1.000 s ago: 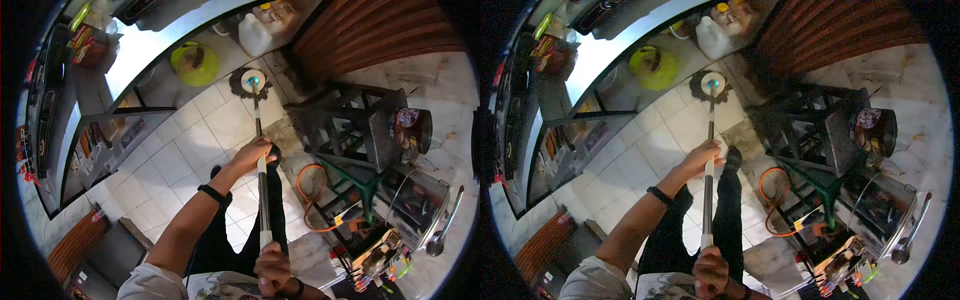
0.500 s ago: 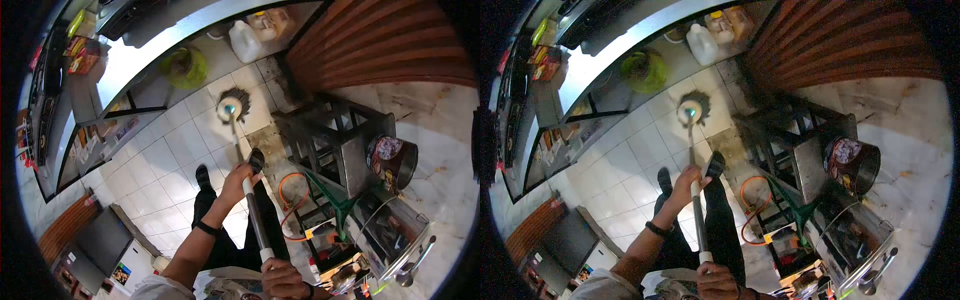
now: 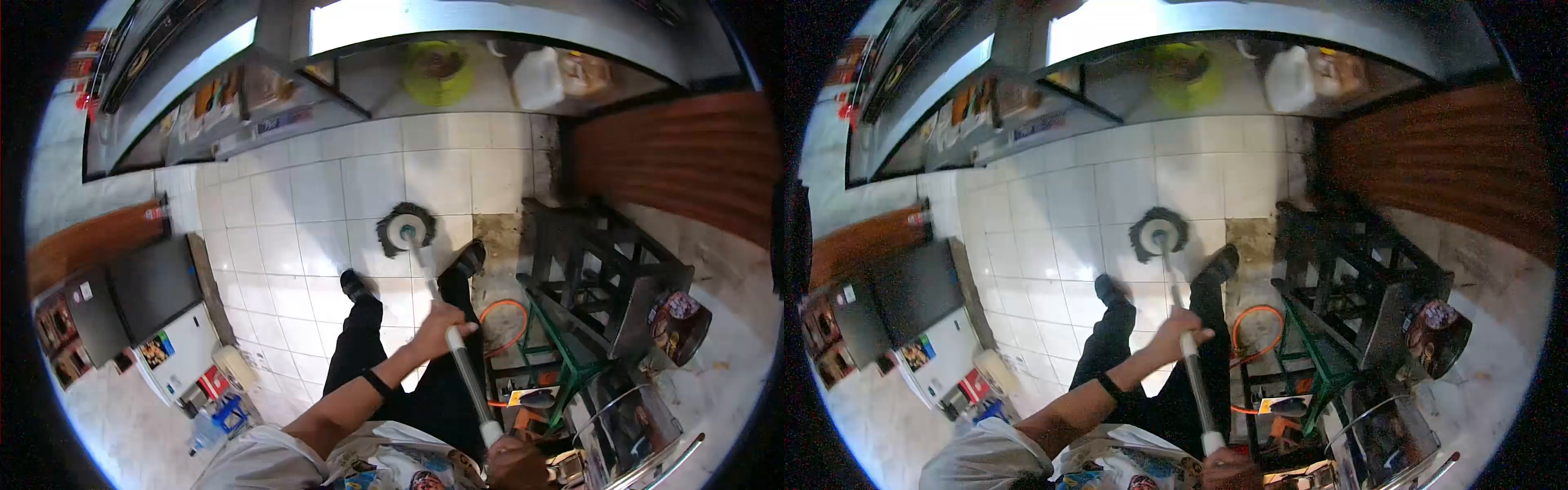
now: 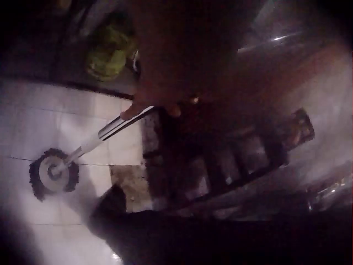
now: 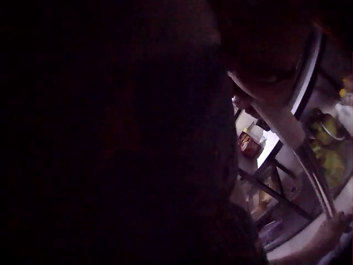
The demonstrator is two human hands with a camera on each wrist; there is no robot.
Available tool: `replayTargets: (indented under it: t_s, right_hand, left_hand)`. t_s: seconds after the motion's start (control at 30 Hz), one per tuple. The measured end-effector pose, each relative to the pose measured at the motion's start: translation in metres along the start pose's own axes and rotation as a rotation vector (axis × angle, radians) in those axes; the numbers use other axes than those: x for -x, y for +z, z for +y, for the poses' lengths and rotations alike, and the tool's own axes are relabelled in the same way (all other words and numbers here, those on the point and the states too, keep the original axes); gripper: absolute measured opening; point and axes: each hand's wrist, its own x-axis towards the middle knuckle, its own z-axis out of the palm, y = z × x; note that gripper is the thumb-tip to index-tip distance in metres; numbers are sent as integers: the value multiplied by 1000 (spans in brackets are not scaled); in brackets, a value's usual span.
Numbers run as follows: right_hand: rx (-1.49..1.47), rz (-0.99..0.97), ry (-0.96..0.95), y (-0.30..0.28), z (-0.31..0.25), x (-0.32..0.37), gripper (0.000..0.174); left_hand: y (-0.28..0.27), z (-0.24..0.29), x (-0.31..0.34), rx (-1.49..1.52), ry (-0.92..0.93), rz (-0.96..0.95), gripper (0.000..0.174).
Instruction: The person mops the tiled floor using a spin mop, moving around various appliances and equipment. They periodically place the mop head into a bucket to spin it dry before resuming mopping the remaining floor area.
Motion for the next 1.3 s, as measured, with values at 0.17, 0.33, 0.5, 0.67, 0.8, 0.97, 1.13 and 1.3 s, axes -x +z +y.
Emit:
replayTargets:
  t_s: [0.17, 0.33, 0.5, 0.67, 0.8, 0.97, 1.13, 1.3]
  right_hand:
    - [280, 138, -115, 39, -24, 30, 37]
    - [282, 95, -188, 132, -1, 17, 40]
    - [171, -22, -222, 227, 19, -2, 43]
    - [29, -143, -206, 298, 35, -8, 46]
    - [-56, -188, -183, 342, 59, -5, 50]
    - [-104, -151, -138, 381, 117, 13, 56]
    - [-171, -103, -116, 417, 211, 70, 56]
    - [-331, -14, -116, 407, 190, 143, 53]
  left_hand:
    - [-11, -8, 24, -62, 57, -125, 45]
    - [-58, -55, 83, -15, 81, 68, 39]
    - [-122, -97, 128, 50, 101, 146, 37]
    - [-171, -131, 177, -24, 44, 169, 41]
    - [-220, -159, 220, -114, -22, 230, 41]
    - [-259, -221, 267, -256, -146, 257, 37]
    - [-289, -298, 331, -343, 1, 280, 37]
    - [-252, -261, 354, -227, 43, 98, 42]
